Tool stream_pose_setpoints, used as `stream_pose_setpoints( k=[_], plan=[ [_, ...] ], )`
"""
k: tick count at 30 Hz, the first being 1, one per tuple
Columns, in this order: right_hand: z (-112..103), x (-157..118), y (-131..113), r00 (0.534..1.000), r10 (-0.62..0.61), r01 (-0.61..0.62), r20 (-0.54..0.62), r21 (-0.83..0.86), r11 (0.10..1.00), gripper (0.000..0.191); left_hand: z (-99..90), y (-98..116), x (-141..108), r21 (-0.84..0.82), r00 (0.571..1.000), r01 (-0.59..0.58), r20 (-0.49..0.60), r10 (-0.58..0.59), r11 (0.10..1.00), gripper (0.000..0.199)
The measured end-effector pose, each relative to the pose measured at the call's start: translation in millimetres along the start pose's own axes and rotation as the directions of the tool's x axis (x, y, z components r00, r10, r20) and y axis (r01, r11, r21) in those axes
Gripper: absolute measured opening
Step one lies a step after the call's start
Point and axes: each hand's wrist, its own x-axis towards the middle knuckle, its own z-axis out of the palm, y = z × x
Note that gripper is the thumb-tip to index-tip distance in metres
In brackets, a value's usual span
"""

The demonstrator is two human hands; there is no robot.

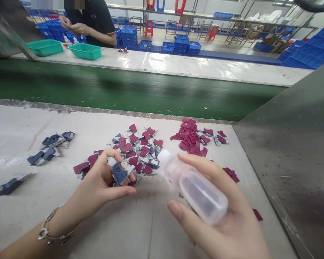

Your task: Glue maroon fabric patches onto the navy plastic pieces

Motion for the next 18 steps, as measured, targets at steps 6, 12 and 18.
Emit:
stream_pose_setpoints(
  k=[6,12,18],
  plan=[
    [10,14,29,0.953,0.042,-0.137,0.300,0.302,0.943,0.043,2.1,-3,-2,0.043,0.996,-0.056,0.070,0.053,0.997,0.041],
    [43,24,58,0.931,-0.052,-0.010,0.362,0.167,0.986,0.032,3.1,-7,0,0.153,0.998,0.018,0.049,-0.025,0.988,0.054],
    [31,19,66,0.933,-0.011,0.030,0.359,-0.048,0.998,0.046,6.8,-7,2,0.031,0.995,0.031,0.089,-0.034,0.999,0.049]
  ],
)
